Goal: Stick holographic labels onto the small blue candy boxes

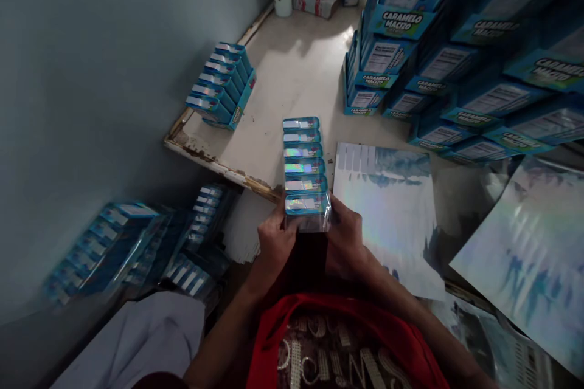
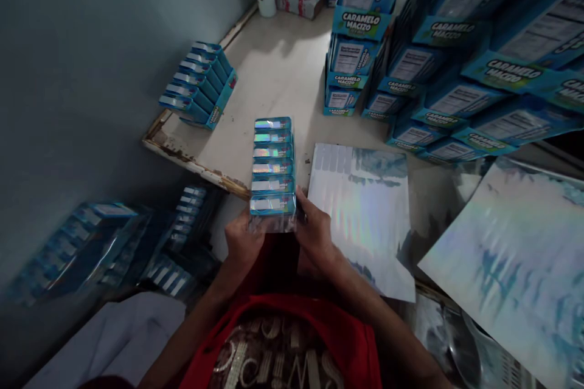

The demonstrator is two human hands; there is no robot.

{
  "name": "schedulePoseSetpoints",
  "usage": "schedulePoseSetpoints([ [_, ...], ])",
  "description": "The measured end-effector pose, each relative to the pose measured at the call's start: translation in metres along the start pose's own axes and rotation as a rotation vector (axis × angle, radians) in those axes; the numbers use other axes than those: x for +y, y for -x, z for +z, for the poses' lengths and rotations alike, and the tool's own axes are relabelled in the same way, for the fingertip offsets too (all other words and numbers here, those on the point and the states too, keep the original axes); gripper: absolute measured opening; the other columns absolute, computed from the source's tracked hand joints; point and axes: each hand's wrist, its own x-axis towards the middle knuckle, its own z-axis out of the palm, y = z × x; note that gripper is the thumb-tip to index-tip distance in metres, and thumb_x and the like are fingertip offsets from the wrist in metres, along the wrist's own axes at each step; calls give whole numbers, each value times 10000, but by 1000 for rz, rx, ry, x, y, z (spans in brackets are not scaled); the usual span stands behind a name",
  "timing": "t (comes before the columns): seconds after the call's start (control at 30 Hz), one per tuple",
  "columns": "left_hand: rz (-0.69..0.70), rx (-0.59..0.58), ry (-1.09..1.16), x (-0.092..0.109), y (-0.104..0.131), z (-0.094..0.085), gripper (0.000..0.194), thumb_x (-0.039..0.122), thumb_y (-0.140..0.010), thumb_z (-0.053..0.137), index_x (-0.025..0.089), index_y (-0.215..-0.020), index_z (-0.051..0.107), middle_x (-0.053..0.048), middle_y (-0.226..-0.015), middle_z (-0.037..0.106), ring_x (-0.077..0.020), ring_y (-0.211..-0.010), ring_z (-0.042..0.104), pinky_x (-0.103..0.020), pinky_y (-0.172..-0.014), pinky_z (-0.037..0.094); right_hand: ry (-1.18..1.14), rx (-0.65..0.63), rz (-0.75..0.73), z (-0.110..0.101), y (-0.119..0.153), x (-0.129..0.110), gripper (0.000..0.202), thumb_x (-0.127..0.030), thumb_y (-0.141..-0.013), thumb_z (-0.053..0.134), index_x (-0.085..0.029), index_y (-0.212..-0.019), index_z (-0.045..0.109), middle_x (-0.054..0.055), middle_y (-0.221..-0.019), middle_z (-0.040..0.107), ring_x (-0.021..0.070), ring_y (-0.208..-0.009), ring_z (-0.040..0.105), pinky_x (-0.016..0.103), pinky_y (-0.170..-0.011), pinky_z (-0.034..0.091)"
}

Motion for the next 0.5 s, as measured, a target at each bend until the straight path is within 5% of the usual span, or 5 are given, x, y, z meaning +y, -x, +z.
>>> schedulePoseSetpoints([
  [0.1, -93, -79, 121, 5, 2, -5, 393, 404, -975, 799, 235, -1329, 781, -74, -1051, 846, -245, -903, 819, -345, -806, 663, 5, -54, 7, -5, -2, -2, 490, -340, -950, 768, -297, -1437, 730, 51, -1168, 855, 344, -1239, 799, 535, -1078, 660],
  [0.27, -105, -207, 557, -10, -19, -29, 1351, 924, -659, 837, 230, -1726, 385, -233, -1667, 552, -380, -1540, 578, -471, -1170, 604, -241, -339, -186, -38, -17, 12, 1314, -802, -718, 898, -279, -1761, 292, 192, -1744, 484, 382, -1597, 523, 594, -1251, 525],
  [0.33, -118, -105, 634, -20, -54, -31, 1269, 953, -711, 769, 226, -1692, 422, -242, -1715, 490, -378, -1599, 507, -482, -1242, 539, -314, -263, -204, -51, -42, 16, 1055, -859, -906, 670, -310, -1740, 330, 162, -1769, 453, 323, -1627, 490, 568, -1270, 507],
  [0.4, -136, 48, 645, -28, -106, -23, 1062, 813, -746, 878, 226, -1569, 554, -210, -1632, 587, -362, -1565, 547, -485, -1248, 521, -253, -30, -192, -53, -83, 14, 723, -750, -1062, 509, -330, -1650, 475, 118, -1735, 501, 265, -1617, 500, 545, -1294, 476],
  [0.5, -206, 114, 755, -28, -181, 3, 647, 638, -794, 942, 210, -1227, 724, -126, -1281, 766, -296, -1352, 703, -412, -1119, 596, -213, 93, -221, -36, -159, 0, 703, -786, -1007, 575, -307, -1520, 595, 110, -1586, 632, 261, -1500, 597, 514, -1252, 505],
])
